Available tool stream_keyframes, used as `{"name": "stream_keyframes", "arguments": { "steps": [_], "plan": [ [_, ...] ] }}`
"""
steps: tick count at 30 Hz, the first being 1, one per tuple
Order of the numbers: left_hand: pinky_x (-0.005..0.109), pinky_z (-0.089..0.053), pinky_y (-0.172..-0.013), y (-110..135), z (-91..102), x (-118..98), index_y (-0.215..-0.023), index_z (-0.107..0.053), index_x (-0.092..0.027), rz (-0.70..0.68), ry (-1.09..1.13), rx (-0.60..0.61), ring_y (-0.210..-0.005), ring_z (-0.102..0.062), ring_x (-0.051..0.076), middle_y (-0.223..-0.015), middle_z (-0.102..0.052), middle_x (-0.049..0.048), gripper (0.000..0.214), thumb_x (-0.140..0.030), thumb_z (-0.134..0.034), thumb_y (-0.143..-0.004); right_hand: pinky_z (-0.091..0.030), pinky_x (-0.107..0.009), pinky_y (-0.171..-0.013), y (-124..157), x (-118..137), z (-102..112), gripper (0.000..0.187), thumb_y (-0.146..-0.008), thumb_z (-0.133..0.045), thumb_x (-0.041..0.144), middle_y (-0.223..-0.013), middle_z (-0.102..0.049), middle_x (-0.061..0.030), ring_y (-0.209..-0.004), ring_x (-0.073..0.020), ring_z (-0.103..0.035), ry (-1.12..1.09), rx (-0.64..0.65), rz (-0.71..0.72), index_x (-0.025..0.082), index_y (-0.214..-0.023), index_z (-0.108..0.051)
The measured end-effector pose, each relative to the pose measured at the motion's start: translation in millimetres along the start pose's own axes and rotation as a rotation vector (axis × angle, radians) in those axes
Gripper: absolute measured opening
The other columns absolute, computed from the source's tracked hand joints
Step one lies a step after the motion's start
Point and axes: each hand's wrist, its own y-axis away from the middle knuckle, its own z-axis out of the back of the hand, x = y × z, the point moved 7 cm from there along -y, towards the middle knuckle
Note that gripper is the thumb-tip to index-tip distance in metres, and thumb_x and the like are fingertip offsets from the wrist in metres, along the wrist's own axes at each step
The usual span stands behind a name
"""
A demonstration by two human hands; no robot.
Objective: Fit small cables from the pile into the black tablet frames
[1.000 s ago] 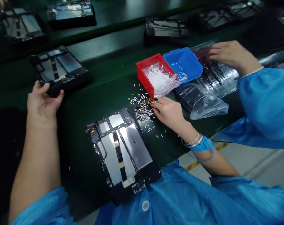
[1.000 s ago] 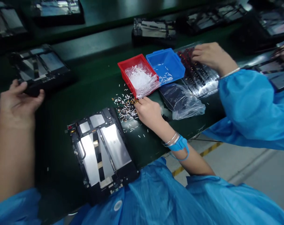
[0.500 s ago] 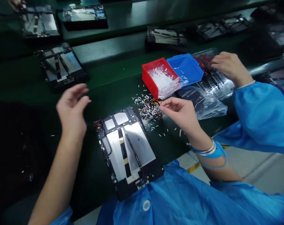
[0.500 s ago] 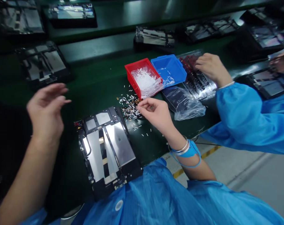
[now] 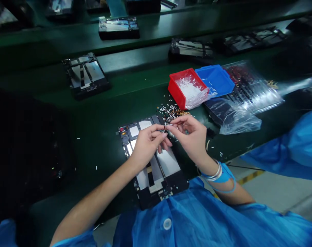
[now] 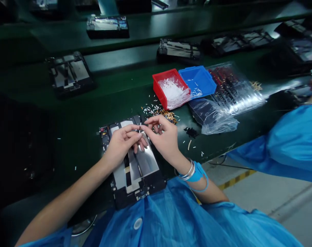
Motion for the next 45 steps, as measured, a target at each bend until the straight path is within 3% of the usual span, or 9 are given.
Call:
{"name": "stream_keyframes", "arguments": {
  "steps": [2,4,8,16,26,32,37,41,45],
  "plan": [
    [0.018,-0.035,-0.038,0.4,1.1,-3.2,-0.090,-0.058,-0.013,-0.014,-0.049,-0.008,-0.042,-0.053,0.009,-0.055,-0.063,-0.0001,0.020,-0.028,-0.065,-0.078,-0.045,-0.028,-0.057,1.0,16.5,2.6,0.004,-0.077,-0.067,0.023,-0.066,-0.065,0.0003,-0.060,-0.0124,-0.056,0.208,-0.048,0.244,0.021,-0.074,-0.066],
    [0.017,-0.035,-0.039,1.3,1.9,-6.6,-0.093,-0.059,-0.013,-0.045,-0.109,-0.011,-0.042,-0.050,0.008,-0.054,-0.061,-0.0018,0.018,-0.024,-0.062,-0.080,-0.048,-0.030,-0.062,2.8,28.2,-0.8,0.010,-0.082,-0.062,0.021,-0.071,-0.069,-0.0023,-0.067,-0.0145,-0.060,0.332,-0.009,0.445,0.021,-0.074,-0.067],
    [0.019,-0.040,-0.046,2.6,2.6,-8.4,-0.099,-0.060,-0.014,-0.091,-0.242,-0.007,-0.043,-0.049,0.008,-0.053,-0.059,-0.0032,0.018,-0.015,-0.055,-0.082,-0.050,-0.030,-0.064,5.5,37.7,-2.6,0.013,-0.085,-0.059,0.019,-0.076,-0.071,-0.0048,-0.070,-0.0160,-0.062,0.469,0.052,0.631,0.021,-0.077,-0.069],
    [0.022,-0.042,-0.049,2.0,0.9,-6.4,-0.109,-0.060,-0.014,-0.063,-0.283,0.025,-0.045,-0.049,0.009,-0.055,-0.058,-0.0030,0.028,-0.014,-0.053,-0.082,-0.049,-0.030,-0.064,9.5,41.9,-4.6,0.015,-0.086,-0.057,0.018,-0.077,-0.072,-0.0033,-0.070,-0.0154,-0.062,0.595,0.089,0.679,0.023,-0.078,-0.068],
    [0.022,-0.041,-0.051,2.5,1.1,-7.4,-0.105,-0.064,-0.013,-0.082,-0.344,0.017,-0.047,-0.050,0.009,-0.056,-0.059,-0.0019,0.026,-0.011,-0.051,-0.083,-0.051,-0.030,-0.063,11.8,41.2,-3.9,0.012,-0.083,-0.059,0.015,-0.077,-0.072,-0.0038,-0.070,-0.0165,-0.062,0.601,0.075,0.775,0.021,-0.080,-0.068],
    [0.020,-0.039,-0.044,-2.9,11.0,-6.0,-0.092,-0.067,-0.010,0.011,-0.252,-0.049,-0.045,-0.054,0.009,-0.059,-0.064,0.0018,0.016,-0.015,-0.054,-0.083,-0.051,-0.031,-0.064,-7.8,45.4,11.6,0.012,-0.082,-0.059,0.012,-0.074,-0.072,-0.0052,-0.069,-0.0173,-0.064,0.586,-0.040,0.743,0.021,-0.080,-0.067],
    [0.020,-0.041,-0.047,-2.8,13.1,-11.4,-0.099,-0.066,-0.011,-0.045,-0.274,-0.038,-0.043,-0.051,0.009,-0.055,-0.062,-0.0006,0.020,-0.016,-0.056,-0.082,-0.052,-0.029,-0.063,2.2,49.1,-6.2,0.009,-0.083,-0.060,0.015,-0.078,-0.073,-0.0043,-0.070,-0.0158,-0.063,0.530,0.092,0.805,0.020,-0.083,-0.068],
    [0.020,-0.043,-0.051,-1.9,12.3,-14.0,-0.097,-0.068,-0.012,-0.096,-0.346,-0.015,-0.046,-0.051,0.008,-0.056,-0.060,-0.0017,0.021,-0.012,-0.052,-0.082,-0.052,-0.029,-0.063,5.6,45.1,-14.8,0.012,-0.084,-0.058,0.014,-0.075,-0.072,-0.0038,-0.069,-0.0153,-0.062,0.534,0.107,0.812,0.019,-0.079,-0.067],
    [0.018,-0.041,-0.046,-4.9,17.5,-14.4,-0.105,-0.066,-0.010,-0.068,-0.336,-0.023,-0.051,-0.053,0.009,-0.066,-0.064,0.0021,0.028,-0.010,-0.047,-0.085,-0.050,-0.030,-0.063,-21.6,35.6,5.5,0.015,-0.084,-0.056,0.015,-0.071,-0.070,-0.0027,-0.067,-0.0159,-0.062,0.606,-0.001,0.719,0.021,-0.074,-0.066]
  ]
}}
